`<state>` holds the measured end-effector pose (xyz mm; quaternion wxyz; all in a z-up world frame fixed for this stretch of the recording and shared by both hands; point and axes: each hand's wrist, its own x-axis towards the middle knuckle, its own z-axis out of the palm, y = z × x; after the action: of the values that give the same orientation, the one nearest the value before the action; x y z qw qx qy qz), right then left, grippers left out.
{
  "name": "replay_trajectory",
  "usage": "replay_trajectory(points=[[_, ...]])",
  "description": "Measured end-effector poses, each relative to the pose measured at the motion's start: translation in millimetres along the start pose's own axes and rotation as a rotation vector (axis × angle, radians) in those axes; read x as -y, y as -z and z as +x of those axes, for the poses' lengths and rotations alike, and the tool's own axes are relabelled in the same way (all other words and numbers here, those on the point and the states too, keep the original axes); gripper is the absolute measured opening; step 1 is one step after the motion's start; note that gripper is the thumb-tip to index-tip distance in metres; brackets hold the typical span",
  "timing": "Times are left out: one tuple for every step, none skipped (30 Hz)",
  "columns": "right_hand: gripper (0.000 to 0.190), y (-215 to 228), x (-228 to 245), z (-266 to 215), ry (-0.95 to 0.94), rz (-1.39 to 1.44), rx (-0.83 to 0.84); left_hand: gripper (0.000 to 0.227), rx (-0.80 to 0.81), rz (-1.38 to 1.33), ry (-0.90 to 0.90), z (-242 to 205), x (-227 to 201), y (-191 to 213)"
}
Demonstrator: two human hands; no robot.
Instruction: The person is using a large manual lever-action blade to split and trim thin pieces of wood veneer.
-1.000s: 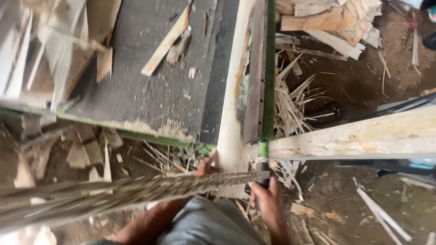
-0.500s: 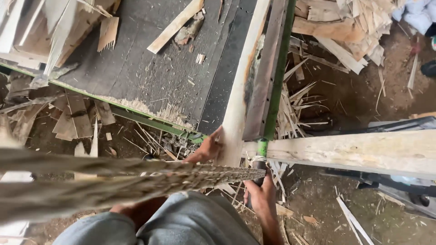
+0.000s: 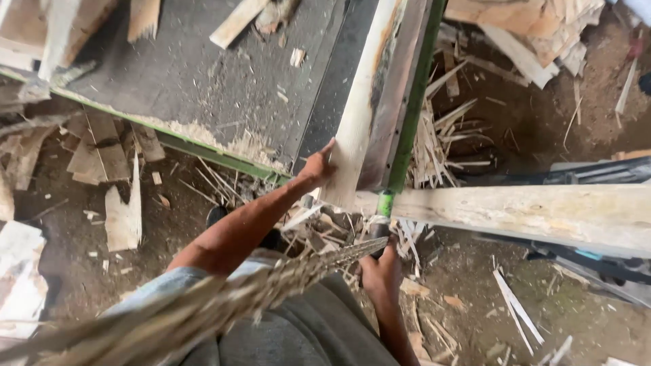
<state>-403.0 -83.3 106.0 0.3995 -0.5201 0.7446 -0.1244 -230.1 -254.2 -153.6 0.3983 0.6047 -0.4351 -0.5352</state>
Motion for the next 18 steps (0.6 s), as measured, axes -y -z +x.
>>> replay_trajectory(points=[[0.045, 4.2, 3.4, -1.8, 0.089, 0.000, -0.041, 0.090, -0.010, -0.078, -0.007, 1.8, -1.2, -2.3], [0.045, -4.5, -11.5, 7.1, 0.077, -0.011, -0.037, 0.090, -0.005, -0.087, 0.005, -0.7, -6.1, -1.4], [0.045, -10.9, -24.7, 19.1, 0.021, -0.051, -0.028, 0.090, -0.039, 0.011, -0.001, 0.4, -13.5, 0.2], [0.044, -17.5, -38.7, 29.7, -0.036, -0.091, -0.019, 0.089, -0.073, 0.109, -0.007, 0.3, -20.2, 2.3], [0.044, -24.0, -60.5, 38.5, -0.047, -0.114, -0.013, 0.089, -0.070, 0.090, 0.010, -5.3, -25.9, 0.3], [0.044, -29.6, -83.6, 45.4, -0.016, -0.125, 0.024, 0.089, -0.073, 0.100, 0.048, -11.8, -31.6, -1.5], [0.043, -38.1, -104.4, 55.7, 0.024, -0.130, 0.065, 0.090, -0.085, 0.118, 0.081, -15.0, -38.2, 3.0], [0.043, -41.5, -108.9, 56.7, 0.023, -0.146, 0.074, 0.090, -0.091, 0.104, 0.092, -16.1, -31.6, -4.9], [0.049, -53.0, -108.1, 65.0, 0.124, -0.039, 0.078, 0.090, -0.115, 0.154, 0.037, -8.2, -27.2, -3.2], [0.055, -62.7, -105.7, 73.1, 0.224, 0.069, 0.082, 0.090, -0.139, 0.205, -0.018, 0.0, -25.1, -1.7], [0.055, -61.0, -95.0, 64.1, 0.231, 0.080, 0.086, 0.090, -0.145, 0.216, -0.022, 1.2, -19.1, 1.6], [0.051, -57.1, -83.7, 56.0, 0.200, 0.084, 0.051, 0.088, -0.141, 0.265, 0.045, 3.4, -14.9, 4.2], [0.048, -52.2, -73.2, 49.5, 0.163, 0.103, -0.014, 0.086, -0.116, 0.323, 0.087, 14.0, -16.9, 0.4], [0.048, -44.2, -62.2, 46.5, 0.164, 0.130, -0.040, 0.086, -0.100, 0.343, 0.059, 15.1, -18.7, 12.3], [0.048, -38.2, -52.3, 39.5, 0.128, 0.118, -0.032, 0.084, -0.181, 0.203, -0.076, 8.3, -14.5, 29.0], [0.048, -32.9, -42.9, 31.8, 0.092, 0.106, -0.022, 0.082, -0.258, 0.059, -0.212, 1.1, -10.0, 46.7], [0.048, -29.5, -39.7, 27.6, 0.092, 0.121, -0.026, 0.082, -0.252, 0.072, -0.220, -9.7, -19.1, 55.9], [0.049, -26.1, -36.2, 22.6, 0.061, 0.100, -0.018, 0.074, -0.192, -0.011, -0.166, -21.1, -28.4, 65.5]])
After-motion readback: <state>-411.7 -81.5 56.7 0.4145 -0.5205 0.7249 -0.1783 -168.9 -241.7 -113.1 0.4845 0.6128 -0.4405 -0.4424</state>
